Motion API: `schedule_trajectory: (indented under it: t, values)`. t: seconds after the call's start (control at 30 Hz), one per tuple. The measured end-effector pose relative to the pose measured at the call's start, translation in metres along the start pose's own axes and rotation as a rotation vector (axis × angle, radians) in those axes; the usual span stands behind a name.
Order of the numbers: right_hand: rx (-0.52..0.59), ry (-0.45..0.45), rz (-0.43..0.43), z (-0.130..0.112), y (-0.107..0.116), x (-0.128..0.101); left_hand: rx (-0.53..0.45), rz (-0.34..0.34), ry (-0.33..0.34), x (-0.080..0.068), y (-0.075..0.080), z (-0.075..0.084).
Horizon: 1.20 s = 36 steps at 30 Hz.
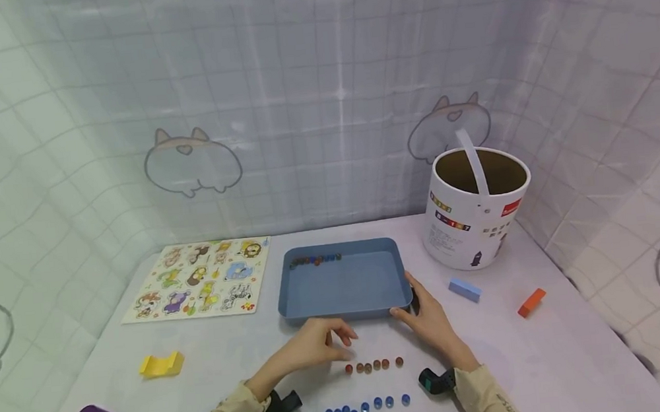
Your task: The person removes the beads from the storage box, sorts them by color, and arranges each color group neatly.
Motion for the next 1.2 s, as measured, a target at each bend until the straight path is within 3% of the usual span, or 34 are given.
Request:
schedule_trajectory:
  t: [0.13, 0.23, 0.47, 0.63, 0.73, 1.03, 1.2]
  values:
    - [0.003, -0.008, 0.002, 0.000, 0.001, 0.000, -0.055, 0.079, 0.000, 0.017, 0.037, 0.003]
    - [0.010, -0.018, -0.009, 0.001, -0.001, -0.001, -0.103, 0.139, 0.049, 0.036, 0.060, -0.009]
    - [0.011, -0.011, 0.001, 0.002, -0.001, -0.002, -0.124, 0.266, 0.121, 0.091, 0.089, -0.039]
    - [0.004, 0.000, 0.005, 0.002, 0.000, 0.000, -0.127, 0.281, 0.220, 0.119, 0.094, -0.051]
    - [0.003, -0.002, 0.008, 0.002, 0.000, 0.000, -0.070, 0.282, 0.259, 0.131, 0.094, -0.057]
    - [0.005, -0.024, -0.006, 0.003, -0.002, 0.001, 0.091, 0.290, 0.282, 0.146, 0.091, -0.061]
    - [0.009, -0.027, 0.002, 0.003, -0.001, 0.000, 0.125, 0.294, 0.241, 0.151, 0.090, -0.054]
Point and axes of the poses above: each hand's wrist, its own x-axis towards the middle knuckle, its own y-axis out of the back of the hand, z = x × y, the point moved 8 cm from there along x, towards the middle knuckle, and after that the axes turned 7 degrees about y, right-handed, at the moved point
